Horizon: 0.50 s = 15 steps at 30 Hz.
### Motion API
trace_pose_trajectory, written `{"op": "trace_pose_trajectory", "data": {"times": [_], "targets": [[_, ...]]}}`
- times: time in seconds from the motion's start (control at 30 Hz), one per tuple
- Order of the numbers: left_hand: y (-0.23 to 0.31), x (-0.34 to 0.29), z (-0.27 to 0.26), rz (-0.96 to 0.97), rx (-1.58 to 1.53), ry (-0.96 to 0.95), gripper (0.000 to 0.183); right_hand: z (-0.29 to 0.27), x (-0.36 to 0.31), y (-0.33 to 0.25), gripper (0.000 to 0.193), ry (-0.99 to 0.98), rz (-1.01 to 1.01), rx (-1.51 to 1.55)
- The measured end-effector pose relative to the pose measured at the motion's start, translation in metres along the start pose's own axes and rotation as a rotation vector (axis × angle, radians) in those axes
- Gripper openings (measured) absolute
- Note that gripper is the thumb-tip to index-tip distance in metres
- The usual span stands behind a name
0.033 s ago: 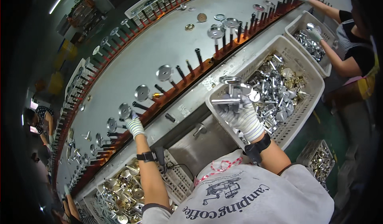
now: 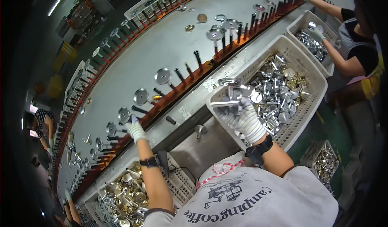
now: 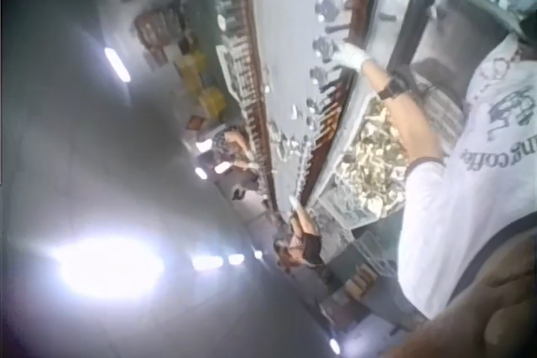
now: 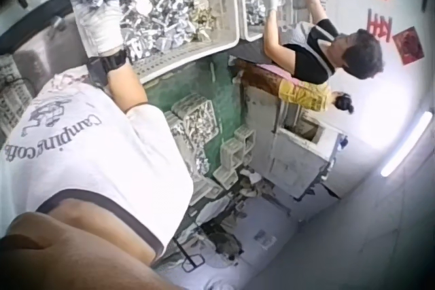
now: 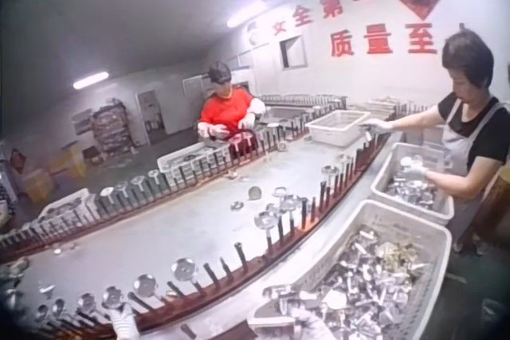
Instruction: The person picks small metal hardware components from a white plastic basket and places them onto a long wooden rack with vertical pegs. The person handles the items one at a time, inserting them into the slots on the rack.
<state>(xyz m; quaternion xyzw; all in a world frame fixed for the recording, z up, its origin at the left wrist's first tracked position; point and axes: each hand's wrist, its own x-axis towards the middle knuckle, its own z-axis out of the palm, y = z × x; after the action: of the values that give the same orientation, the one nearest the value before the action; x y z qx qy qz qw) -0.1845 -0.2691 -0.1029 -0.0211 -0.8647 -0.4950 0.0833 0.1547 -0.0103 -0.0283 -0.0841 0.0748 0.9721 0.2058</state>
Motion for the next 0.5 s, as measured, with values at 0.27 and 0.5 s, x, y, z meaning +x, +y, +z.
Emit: {"op": "trace_pose_trajectory", "data": {"times": [0.27, 0.5], "targets": [[0.183, -0.192, 0.026, 1.152, 0.23, -0.583, 0.056, -0.016, 0.012, 0.004, 0.025, -0.093, 0.098, -0.313], [0.176, -0.163, 0.059, 1.112, 0.153, -0.779, 0.038, 0.005, -0.003, 0.017, 0.031, -0.071, -0.165, -0.515]]}}
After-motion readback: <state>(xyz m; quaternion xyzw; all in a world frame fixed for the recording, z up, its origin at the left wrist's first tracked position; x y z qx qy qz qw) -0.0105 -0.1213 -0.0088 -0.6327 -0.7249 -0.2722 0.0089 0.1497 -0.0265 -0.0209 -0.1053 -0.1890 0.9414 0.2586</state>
